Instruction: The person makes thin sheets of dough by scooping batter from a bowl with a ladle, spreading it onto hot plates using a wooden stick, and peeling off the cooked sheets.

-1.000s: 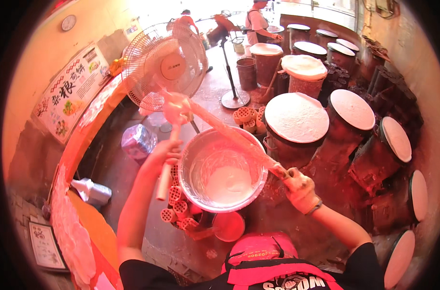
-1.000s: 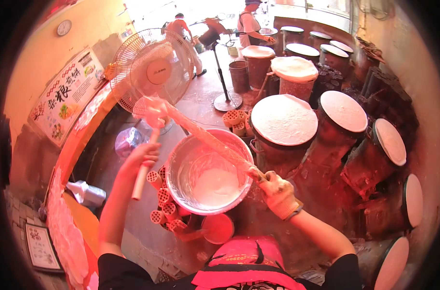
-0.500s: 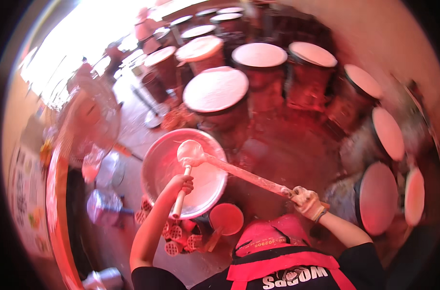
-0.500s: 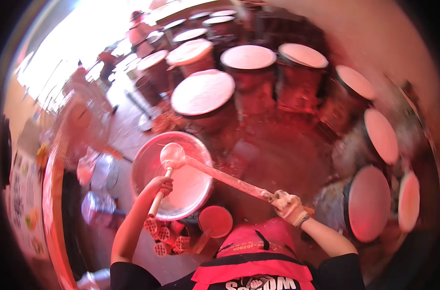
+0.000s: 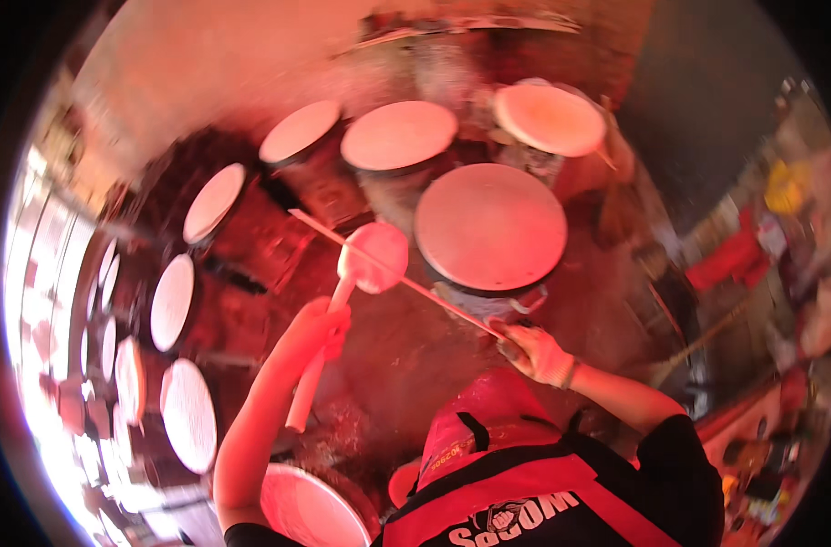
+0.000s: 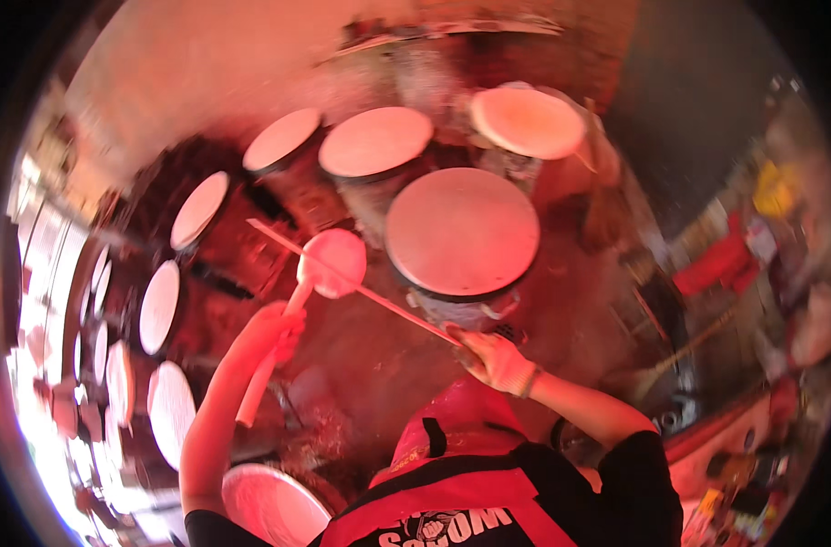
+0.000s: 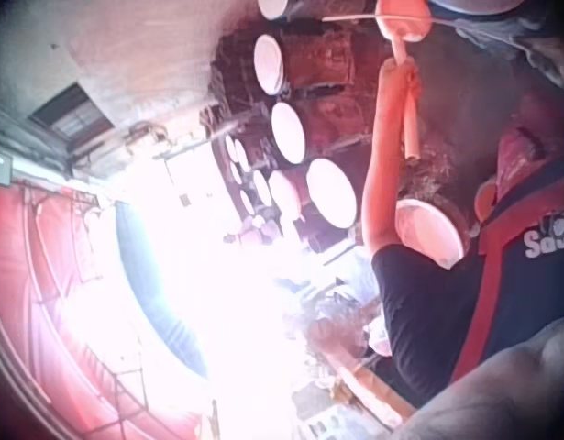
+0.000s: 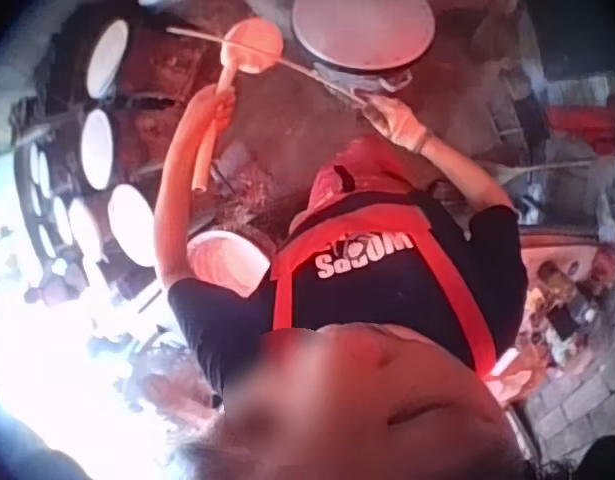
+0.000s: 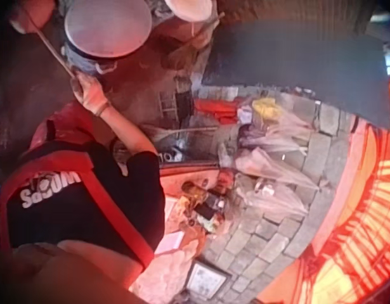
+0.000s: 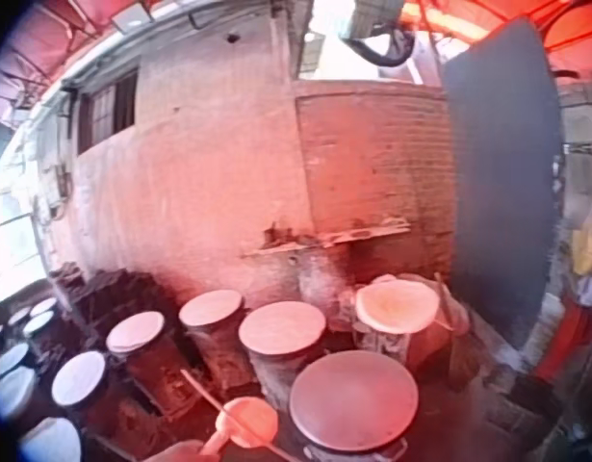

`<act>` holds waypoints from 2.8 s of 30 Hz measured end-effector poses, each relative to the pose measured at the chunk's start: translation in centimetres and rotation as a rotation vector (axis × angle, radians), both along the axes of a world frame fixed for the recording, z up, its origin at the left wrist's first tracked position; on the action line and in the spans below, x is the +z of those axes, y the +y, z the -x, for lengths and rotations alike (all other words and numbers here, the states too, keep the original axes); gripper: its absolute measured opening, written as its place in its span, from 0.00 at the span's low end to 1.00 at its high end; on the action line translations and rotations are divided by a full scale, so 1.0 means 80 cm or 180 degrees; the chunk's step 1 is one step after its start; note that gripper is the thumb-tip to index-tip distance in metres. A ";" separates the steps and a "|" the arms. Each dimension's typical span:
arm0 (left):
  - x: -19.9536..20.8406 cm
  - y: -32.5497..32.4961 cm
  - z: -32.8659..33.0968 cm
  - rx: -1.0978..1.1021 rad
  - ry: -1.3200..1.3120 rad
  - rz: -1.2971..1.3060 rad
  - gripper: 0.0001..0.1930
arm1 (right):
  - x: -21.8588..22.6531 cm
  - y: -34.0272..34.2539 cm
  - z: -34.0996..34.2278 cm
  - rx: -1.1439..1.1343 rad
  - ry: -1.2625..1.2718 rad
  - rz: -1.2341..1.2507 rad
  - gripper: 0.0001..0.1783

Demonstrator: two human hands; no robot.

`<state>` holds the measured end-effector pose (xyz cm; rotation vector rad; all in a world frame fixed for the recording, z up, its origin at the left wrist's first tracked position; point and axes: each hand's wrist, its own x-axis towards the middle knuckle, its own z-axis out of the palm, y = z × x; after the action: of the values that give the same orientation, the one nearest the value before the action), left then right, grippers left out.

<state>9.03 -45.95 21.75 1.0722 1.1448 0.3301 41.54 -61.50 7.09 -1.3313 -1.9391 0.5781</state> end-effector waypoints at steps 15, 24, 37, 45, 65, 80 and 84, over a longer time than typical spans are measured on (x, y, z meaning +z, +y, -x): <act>-0.194 0.068 -0.399 -0.0520 -0.0129 -0.1884 0.14 | -0.044 -0.007 -0.095 -0.2703 0.3753 0.2009 0.23; -0.135 0.130 -0.421 0.0032 -0.1916 -0.0772 0.05 | -0.134 0.073 -0.014 -0.4289 0.1198 0.0497 0.25; -0.141 0.218 -0.143 -0.0469 -0.0700 0.0249 0.10 | -0.088 0.165 0.097 -0.4353 0.4871 0.0227 0.23; -0.195 0.174 0.002 0.0377 -0.0446 0.0534 0.13 | -0.100 0.302 0.059 -0.4629 0.4139 -0.0148 0.16; -0.266 0.140 0.063 0.1195 -0.0518 0.0857 0.10 | -0.053 0.210 0.053 -0.3076 0.4102 0.1285 0.20; -0.282 0.028 0.024 0.1746 -0.0022 0.0661 0.17 | -0.049 0.165 -0.031 -0.2382 0.3521 0.2328 0.16; -0.267 0.001 0.003 0.1935 -0.0044 0.0700 0.17 | -0.052 0.122 -0.083 -0.2359 0.3416 0.2463 0.17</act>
<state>8.81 -45.87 0.42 0.5097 1.4447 0.6667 48.17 -51.74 2.96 -1.5382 -0.2920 1.3387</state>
